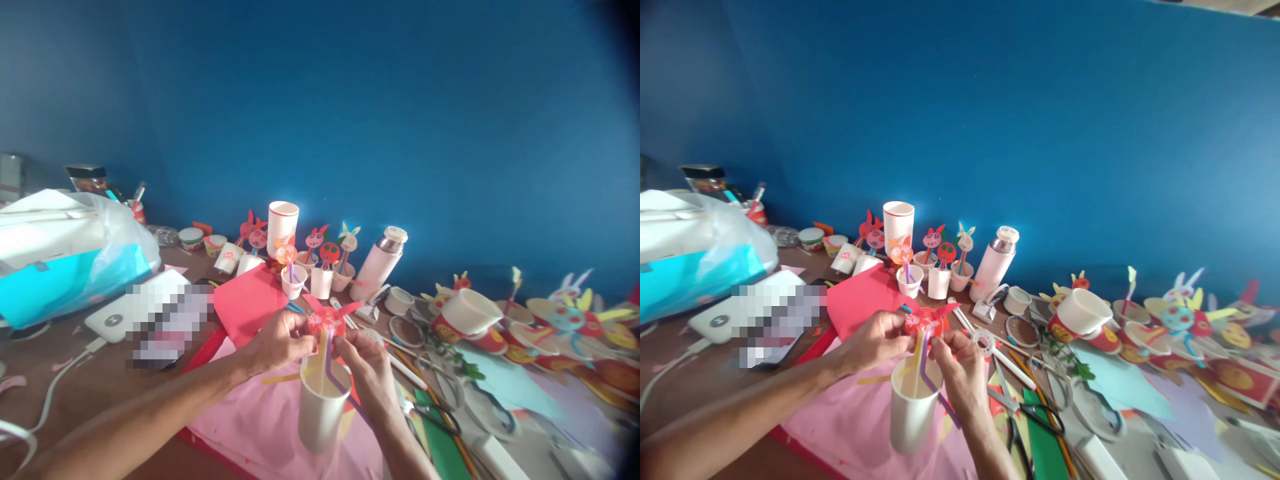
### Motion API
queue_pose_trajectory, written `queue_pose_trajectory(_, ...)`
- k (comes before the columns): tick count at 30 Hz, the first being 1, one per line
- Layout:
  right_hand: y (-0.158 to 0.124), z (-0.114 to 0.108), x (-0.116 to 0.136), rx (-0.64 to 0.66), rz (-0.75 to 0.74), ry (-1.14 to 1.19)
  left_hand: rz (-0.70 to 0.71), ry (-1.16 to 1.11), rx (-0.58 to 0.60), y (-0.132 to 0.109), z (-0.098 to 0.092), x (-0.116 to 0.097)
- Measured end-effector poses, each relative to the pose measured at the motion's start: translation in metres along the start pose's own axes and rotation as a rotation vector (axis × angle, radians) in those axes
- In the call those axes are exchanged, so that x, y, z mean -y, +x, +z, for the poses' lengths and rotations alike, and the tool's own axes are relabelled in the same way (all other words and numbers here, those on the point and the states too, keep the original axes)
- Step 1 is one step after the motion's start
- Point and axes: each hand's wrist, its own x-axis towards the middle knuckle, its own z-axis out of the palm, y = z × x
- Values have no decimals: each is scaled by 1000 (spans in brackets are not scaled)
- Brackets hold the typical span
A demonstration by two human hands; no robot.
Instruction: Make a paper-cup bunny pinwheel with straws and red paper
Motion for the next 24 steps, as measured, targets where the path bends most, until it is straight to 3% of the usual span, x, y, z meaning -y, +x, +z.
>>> queue_pose_trajectory(13,3,-3,2,31,-10,-72,-6,30,-62,1,-2,-2)
queue_pose_trajectory(24,2,1,5,69,-8,-9,-1,22,-18,1,-1,-1)
